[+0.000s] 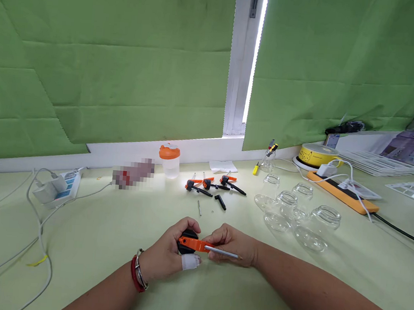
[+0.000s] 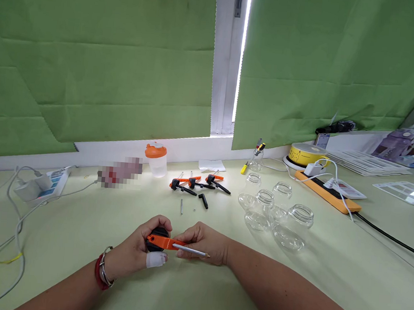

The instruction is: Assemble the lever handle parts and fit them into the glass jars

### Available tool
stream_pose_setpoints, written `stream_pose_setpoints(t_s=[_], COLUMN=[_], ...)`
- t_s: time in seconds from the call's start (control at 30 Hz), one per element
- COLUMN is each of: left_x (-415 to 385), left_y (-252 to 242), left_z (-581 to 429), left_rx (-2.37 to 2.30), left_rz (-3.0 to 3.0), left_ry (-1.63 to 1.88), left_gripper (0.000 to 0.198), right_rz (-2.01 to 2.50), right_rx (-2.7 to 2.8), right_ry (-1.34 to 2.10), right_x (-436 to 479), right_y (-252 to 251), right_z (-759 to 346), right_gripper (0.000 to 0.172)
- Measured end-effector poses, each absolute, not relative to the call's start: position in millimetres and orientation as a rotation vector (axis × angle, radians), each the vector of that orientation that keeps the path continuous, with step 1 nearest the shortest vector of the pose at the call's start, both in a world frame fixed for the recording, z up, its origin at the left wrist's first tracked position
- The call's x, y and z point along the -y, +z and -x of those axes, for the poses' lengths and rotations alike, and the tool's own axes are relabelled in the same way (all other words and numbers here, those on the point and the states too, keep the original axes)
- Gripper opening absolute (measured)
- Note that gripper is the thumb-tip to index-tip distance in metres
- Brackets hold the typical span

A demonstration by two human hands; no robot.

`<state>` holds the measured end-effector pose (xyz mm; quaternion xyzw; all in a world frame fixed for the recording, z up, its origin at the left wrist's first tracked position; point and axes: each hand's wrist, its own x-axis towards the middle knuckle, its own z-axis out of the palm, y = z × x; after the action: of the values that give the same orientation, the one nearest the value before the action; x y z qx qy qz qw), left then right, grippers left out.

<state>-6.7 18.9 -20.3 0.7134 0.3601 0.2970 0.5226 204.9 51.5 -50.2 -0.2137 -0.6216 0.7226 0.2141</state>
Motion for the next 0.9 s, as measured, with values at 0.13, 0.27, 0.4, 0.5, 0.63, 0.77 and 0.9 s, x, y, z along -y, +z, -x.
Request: stream_pose_setpoints(t_s=[0.13, 0.27, 0.4, 0.5, 0.63, 0.77, 0.9], left_x=[-17.9, -15.7, -15.7, -17.9, -22.2, -28.1, -34.4], left_y=[-18.7, -18.8, -20.1, -20.1, -19.9, -20.7, -21.1], left_z=[8.5, 9.1, 7.7, 5.7, 4.0, 4.7, 5.6], left_rx=[-0.752, -0.74, -0.775, -0.793, -0.806, -0.809, -0.803], left_rz=[-1.609, -1.546, -1.522, -1.429, -1.205, -1.008, -0.91], left_ry=[0.745, 0.82, 0.824, 0.91, 1.102, 1.245, 1.376], left_gripper=[0.04, 0.033, 0.029, 0.023, 0.019, 0.02, 0.018], right_rz=[0.665, 0.701, 0.689, 0.662, 0.739, 0.832, 0.894], right_rx=[1.766, 1.776, 1.796, 1.867, 1.939, 2.195, 2.483], right_ry=[2.017, 1.99, 1.978, 1.867, 1.562, 0.847, 0.382], right_x=[-53.3, -53.3, -51.7, -53.1, -62.6, -73.2, -77.3], right_y=[-49.9, -48.4, -47.9, -50.2, -53.4, -53.0, -55.8], right_z=[-205.0, -203.8, -203.5, -204.7, -204.4, -199.4, -192.9], right_gripper=[0.036, 0.033, 0.035, 0.039, 0.049, 0.038, 0.037])
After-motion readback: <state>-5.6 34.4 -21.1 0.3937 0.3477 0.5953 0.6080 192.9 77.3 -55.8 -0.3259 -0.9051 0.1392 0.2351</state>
